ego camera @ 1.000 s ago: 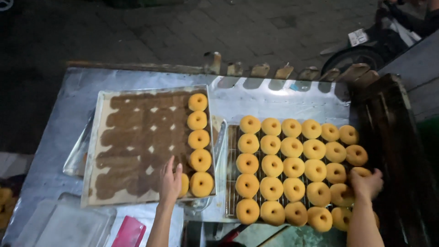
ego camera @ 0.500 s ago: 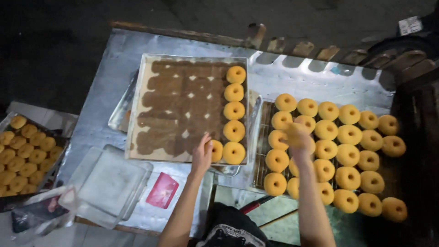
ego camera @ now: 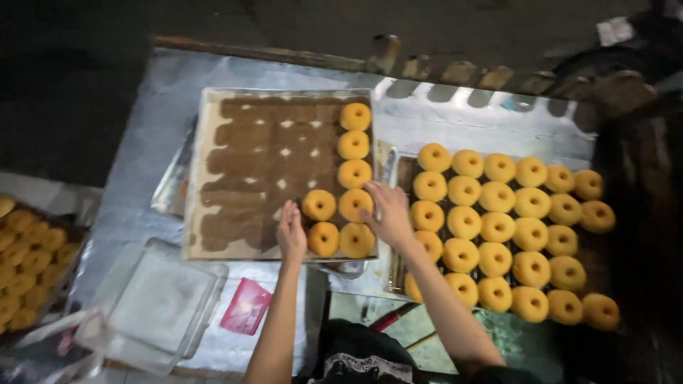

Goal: The person arranges cooked doughnuts on a wire rack and a tray, then uses a wooden stick and a slotted spatula to flip doughnuts frying in a large pot of oil. The person continues to flip and monitor the doughnuts as they cook.

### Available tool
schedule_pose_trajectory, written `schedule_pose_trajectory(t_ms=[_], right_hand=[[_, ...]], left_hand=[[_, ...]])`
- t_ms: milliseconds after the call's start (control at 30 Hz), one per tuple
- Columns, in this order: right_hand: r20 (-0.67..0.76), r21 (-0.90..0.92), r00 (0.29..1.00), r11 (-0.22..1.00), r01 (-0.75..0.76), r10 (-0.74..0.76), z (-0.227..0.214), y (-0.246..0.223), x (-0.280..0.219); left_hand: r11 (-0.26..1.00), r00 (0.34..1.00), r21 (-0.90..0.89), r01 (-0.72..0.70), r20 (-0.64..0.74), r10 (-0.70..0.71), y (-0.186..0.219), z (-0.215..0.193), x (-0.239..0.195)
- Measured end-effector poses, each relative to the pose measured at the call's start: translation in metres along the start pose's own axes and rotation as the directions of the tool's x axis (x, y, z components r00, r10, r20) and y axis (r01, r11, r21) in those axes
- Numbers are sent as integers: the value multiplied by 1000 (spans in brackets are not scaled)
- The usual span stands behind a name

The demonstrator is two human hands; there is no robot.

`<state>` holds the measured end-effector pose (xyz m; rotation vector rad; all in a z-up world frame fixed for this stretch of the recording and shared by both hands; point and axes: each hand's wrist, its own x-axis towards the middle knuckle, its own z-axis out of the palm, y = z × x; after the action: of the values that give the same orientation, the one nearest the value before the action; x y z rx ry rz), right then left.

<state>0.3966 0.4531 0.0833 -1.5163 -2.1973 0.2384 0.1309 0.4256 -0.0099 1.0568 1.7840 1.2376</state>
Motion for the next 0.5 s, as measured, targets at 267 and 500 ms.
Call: schedule_pose_trajectory(t_ms=[267,500], right_hand=[[-426,164,721,831,-532,546,-173,233,-162],[-167,-84,440,432,-898,882,-246,401,-214]], left_hand=[[999,997,-1,-48,61,48,-11,18,18],[593,855,704,-391,516,-48,67,10,29]])
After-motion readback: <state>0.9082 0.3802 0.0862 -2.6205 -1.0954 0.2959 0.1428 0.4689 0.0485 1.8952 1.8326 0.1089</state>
